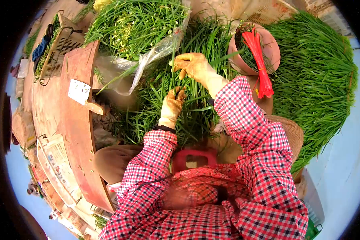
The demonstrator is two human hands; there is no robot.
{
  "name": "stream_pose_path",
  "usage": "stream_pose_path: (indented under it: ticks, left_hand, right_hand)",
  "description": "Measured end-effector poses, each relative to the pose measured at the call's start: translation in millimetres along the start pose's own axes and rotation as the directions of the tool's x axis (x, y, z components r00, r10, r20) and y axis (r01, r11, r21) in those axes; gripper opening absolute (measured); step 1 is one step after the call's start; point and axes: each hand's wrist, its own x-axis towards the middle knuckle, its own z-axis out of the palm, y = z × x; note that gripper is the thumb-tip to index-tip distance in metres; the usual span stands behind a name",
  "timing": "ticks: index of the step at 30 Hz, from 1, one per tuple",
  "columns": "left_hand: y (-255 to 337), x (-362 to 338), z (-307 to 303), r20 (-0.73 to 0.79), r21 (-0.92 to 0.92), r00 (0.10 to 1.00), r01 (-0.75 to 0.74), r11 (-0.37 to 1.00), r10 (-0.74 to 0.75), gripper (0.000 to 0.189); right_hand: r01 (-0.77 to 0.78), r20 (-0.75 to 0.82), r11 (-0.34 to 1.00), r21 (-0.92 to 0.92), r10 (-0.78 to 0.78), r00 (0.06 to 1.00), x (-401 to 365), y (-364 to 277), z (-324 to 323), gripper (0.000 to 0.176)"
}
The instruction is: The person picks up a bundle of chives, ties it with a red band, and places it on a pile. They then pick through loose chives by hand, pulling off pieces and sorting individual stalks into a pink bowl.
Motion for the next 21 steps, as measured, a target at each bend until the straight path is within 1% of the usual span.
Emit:
stream_pose_path:
  ticks: [1,2,4,5,6,8,10,11,12,13,15,16,17,19,20,21]
  left_hand:
    - [0.2,0.0,-2.4,0.055,0.476,0.982,-0.186,0.86,0.181,0.024]
    - [-0.7,0.9,-3.5,0.185,0.817,0.932,-0.322,0.478,0.311,0.023]
    - [-25.2,15.9,-12.5,0.127,0.725,0.927,-0.33,0.605,0.353,0.023]
    - [-27.3,17.3,-13.0,0.109,0.704,0.932,-0.319,0.635,0.347,0.023]
    - [-29.9,19.0,-13.6,0.092,0.681,0.936,-0.308,0.664,0.34,0.023]
    - [-24.6,15.1,-12.5,0.082,0.7,0.954,-0.26,0.665,0.287,0.023]
    - [-27.3,17.9,-13.0,0.076,0.636,0.951,-0.278,0.72,0.3,0.023]
    - [-28.9,18.8,-13.6,0.09,0.626,0.941,-0.308,0.717,0.327,0.024]
    - [-29.6,19.3,-14.8,0.113,0.661,0.935,-0.324,0.677,0.337,0.025]
    - [-24.5,16.6,-12.6,0.136,0.693,0.928,-0.339,0.636,0.347,0.025]
    - [-13.2,8.2,-10.1,0.196,0.821,0.924,-0.338,0.46,0.329,0.027]
    - [-15.5,10.5,-10.9,0.173,0.767,0.925,-0.342,0.543,0.339,0.027]
    - [-19.8,13.6,-11.4,0.146,0.706,0.927,-0.342,0.62,0.345,0.028]
    - [-21.7,14.6,-13.4,0.107,0.593,0.937,-0.328,0.735,0.332,0.029]
    - [-9.6,8.3,-8.2,0.094,0.547,0.945,-0.312,0.777,0.313,0.03]
    - [1.3,0.4,-3.6,0.082,0.5,0.953,-0.293,0.815,0.292,0.03]
  right_hand:
    - [0.024,-0.006,1.0,-0.011,-0.024,1.0,-7.8,-5.4,1.9,0.028]
    - [-0.001,-0.002,1.0,0.009,0.001,1.0,-14.6,-12.5,3.3,0.029]
    - [0.112,0.049,0.992,0.055,-0.115,0.992,-22.8,-9.3,2.5,0.03]
    - [0.116,0.077,0.992,0.053,-0.12,0.99,-28.1,-16.0,2.8,0.032]
    - [0.13,0.067,0.988,0.084,-0.136,0.989,-31.1,-17.1,4.8,0.03]
    - [0.163,0.048,0.976,0.146,-0.171,0.984,-34.0,-19.7,8.4,0.026]
    - [0.182,0.054,0.976,0.117,-0.189,0.981,-34.0,-18.8,9.2,0.026]
    - [0.205,0.046,0.972,0.11,-0.211,0.976,-32.9,-14.6,10.8,0.026]
    - [0.23,0.039,0.968,0.103,-0.235,0.971,-32.5,-13.4,11.2,0.026]
    - [0.254,0.037,0.967,0.013,-0.255,0.966,-34.0,-17.0,9.6,0.024]
    - [0.248,0.016,0.969,-0.009,-0.248,0.969,-38.1,-23.9,10.3,0.023]
    - [0.245,0.006,0.969,-0.019,-0.245,0.97,-39.1,-26.0,10.8,0.022]
    - [0.282,-0.008,0.957,0.068,-0.282,0.959,-34.3,-16.7,10.7,0.02]
    - [0.298,-0.042,0.952,0.066,-0.296,0.954,-30.9,-12.0,10.7,0.021]
    - [0.304,-0.061,0.951,0.065,-0.3,0.952,-30.2,-12.7,10.4,0.022]
    - [0.303,-0.095,0.952,-0.034,-0.305,0.948,-31.7,-15.1,9.5,0.022]
